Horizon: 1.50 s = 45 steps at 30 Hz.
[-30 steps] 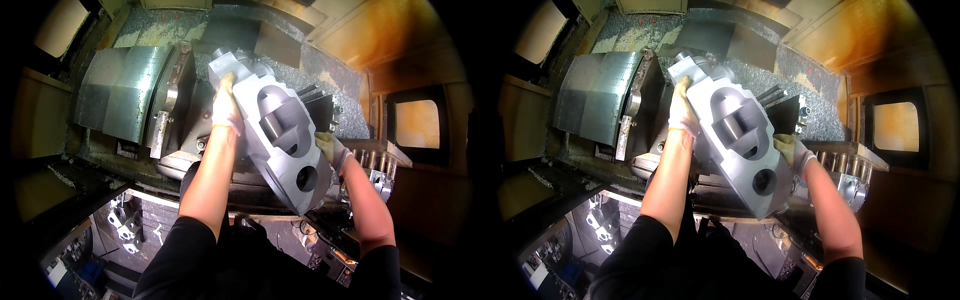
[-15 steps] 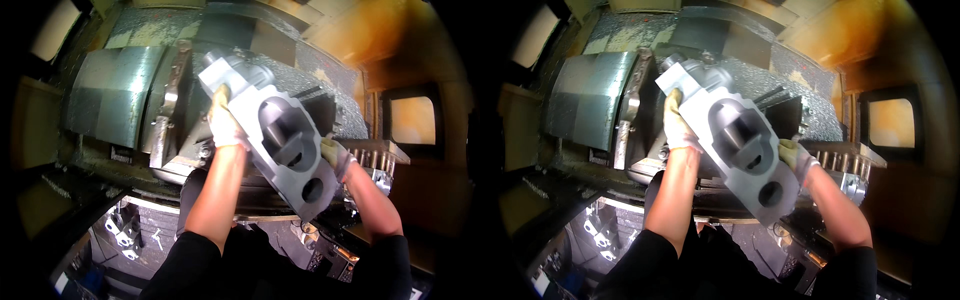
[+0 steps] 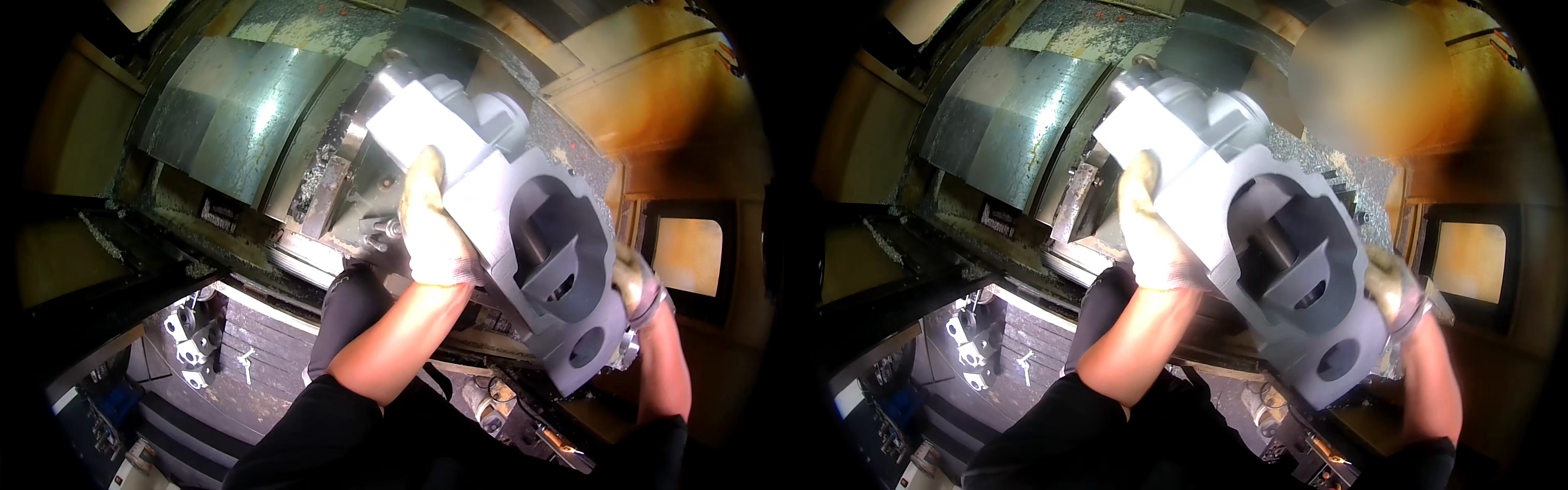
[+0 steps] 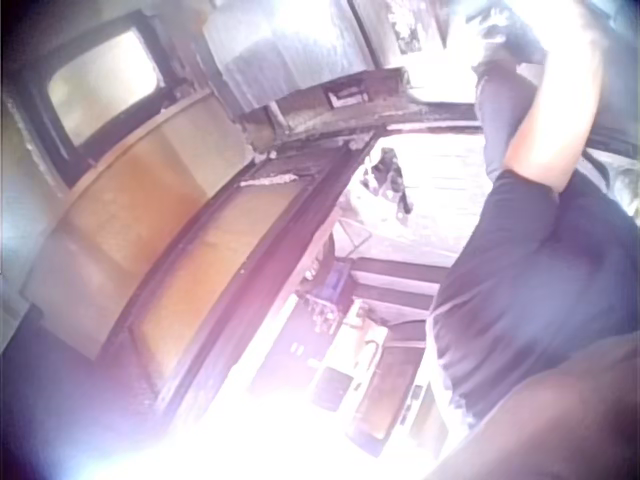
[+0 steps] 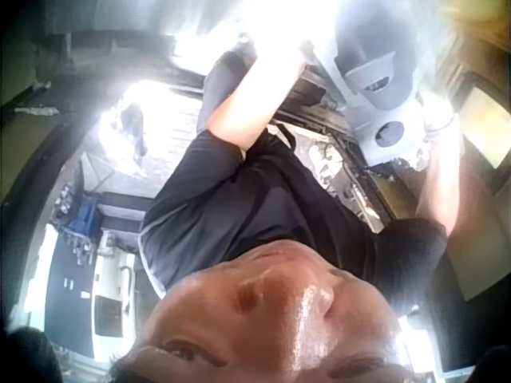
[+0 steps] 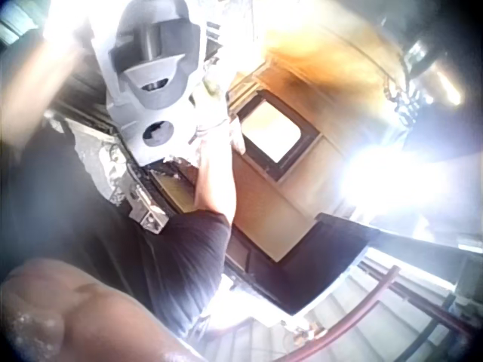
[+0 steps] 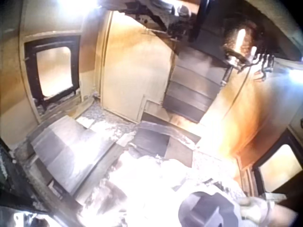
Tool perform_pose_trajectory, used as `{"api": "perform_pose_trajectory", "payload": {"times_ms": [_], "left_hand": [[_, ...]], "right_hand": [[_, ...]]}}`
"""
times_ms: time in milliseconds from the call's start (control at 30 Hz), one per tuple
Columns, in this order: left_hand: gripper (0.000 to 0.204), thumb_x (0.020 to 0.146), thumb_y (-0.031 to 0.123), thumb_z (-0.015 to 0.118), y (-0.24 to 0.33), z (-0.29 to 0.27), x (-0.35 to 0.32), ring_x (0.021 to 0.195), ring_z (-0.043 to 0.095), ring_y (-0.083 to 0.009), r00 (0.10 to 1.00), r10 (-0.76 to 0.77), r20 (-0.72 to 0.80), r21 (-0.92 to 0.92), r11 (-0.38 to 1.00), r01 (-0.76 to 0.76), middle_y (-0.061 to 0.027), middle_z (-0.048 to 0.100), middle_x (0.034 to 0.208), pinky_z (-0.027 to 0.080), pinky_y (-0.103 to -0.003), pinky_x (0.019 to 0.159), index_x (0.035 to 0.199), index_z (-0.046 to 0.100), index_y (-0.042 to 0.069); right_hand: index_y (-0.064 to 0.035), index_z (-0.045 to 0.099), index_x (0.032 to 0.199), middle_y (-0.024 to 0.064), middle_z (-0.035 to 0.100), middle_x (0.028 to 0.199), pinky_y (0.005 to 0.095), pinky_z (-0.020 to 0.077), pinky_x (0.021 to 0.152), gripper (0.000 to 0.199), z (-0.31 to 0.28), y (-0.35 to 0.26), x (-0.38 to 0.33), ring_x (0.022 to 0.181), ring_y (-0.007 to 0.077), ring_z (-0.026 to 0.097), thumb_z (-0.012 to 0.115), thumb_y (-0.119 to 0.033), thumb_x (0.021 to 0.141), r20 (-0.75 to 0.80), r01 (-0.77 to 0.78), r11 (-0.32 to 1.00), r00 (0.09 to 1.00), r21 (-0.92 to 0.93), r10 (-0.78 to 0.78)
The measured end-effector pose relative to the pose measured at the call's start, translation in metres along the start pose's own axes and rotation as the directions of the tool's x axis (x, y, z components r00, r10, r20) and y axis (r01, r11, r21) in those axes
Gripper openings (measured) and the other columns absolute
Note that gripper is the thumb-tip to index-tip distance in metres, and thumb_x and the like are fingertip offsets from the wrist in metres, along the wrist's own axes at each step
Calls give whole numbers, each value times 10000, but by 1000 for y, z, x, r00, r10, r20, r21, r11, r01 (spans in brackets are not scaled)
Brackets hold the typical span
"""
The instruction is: The person places a metal casting into a CNC machine fixture, secures it by tightening bolts with a wrench, and then interacts with the machine's control panel.
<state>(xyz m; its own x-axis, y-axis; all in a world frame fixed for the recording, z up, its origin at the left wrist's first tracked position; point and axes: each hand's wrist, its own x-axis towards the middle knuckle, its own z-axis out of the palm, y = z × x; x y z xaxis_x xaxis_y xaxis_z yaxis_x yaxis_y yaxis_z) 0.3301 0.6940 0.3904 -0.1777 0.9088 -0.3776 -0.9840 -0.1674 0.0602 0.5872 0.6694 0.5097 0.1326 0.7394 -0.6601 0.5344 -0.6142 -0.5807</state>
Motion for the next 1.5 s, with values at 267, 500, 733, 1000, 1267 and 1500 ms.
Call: {"api": "perform_pose_trajectory", "payload": {"times_ms": [267, 500, 733, 1000, 1267, 1500], "left_hand": [[627, 1033, 446, 495, -17, -24, 7, 1319, 576, -388, 979, 96, -178, -66, 992, -109, -183, 541, 1461, 470, -531, 1151, 1466, 498, -8], [664, 1020, 527, 574, -16, -32, 11, 1322, 549, -267, 895, 315, -316, 354, 914, -196, -156, 575, 1429, 446, -411, 1145, 1412, 575, -9], [614, 1000, 451, 479, -25, 2, 13, 1279, 633, -368, 913, 269, -305, 271, 944, -187, -182, 627, 1409, 506, -541, 1123, 1443, 572, 36], [620, 965, 453, 486, -29, 8, 15, 1291, 629, -372, 799, 454, -395, 554, 811, -188, -178, 622, 1453, 514, -532, 1102, 1405, 623, 38], [566, 942, 410, 581, -25, -13, 36, 1297, 639, -337, 718, 657, -229, 771, 573, -279, -169, 646, 1456, 503, -512, 1086, 1385, 662, 66], [456, 936, 283, 577, -2, -40, 62, 1166, 723, -322, 743, 668, 43, 838, 381, -391, -170, 704, 1380, 590, -493, 996, 1297, 718, 42]], "right_hand": [[5, 720, 1246, 21, 729, 953, 237, 502, 723, 373, -25, -49, 57, 835, 74, 634, 654, -269, 1002, 19, 69, 904, 998, -423, -67], [18, 706, 1305, 83, 766, 1081, 285, 567, 852, 398, -19, -38, 101, 942, 132, 700, 631, -234, 1006, 220, 244, 854, 963, -460, -157], [-13, 703, 1349, 100, 753, 1047, 316, 545, 814, 452, -23, 12, 165, 901, 153, 668, 615, -244, 971, 205, 244, 835, 965, -492, -161], [-69, 789, 1011, 50, 736, 858, 351, 532, 730, 277, -7, -21, 168, 783, 153, 647, 602, -263, 944, 321, 364, 660, 927, -657, -192], [-50, 766, 1049, 78, 754, 935, 356, 577, 780, 295, -46, 0, 113, 858, 184, 699, 658, -317, 986, 190, 377, 669, 922, -640, -337], [-25, 739, 1152, 113, 773, 1043, 358, 620, 838, 334, -54, 96, 0, 966, 199, 740, 690, -324, 1011, -474, 377, 899, 764, -223, -438]]}}
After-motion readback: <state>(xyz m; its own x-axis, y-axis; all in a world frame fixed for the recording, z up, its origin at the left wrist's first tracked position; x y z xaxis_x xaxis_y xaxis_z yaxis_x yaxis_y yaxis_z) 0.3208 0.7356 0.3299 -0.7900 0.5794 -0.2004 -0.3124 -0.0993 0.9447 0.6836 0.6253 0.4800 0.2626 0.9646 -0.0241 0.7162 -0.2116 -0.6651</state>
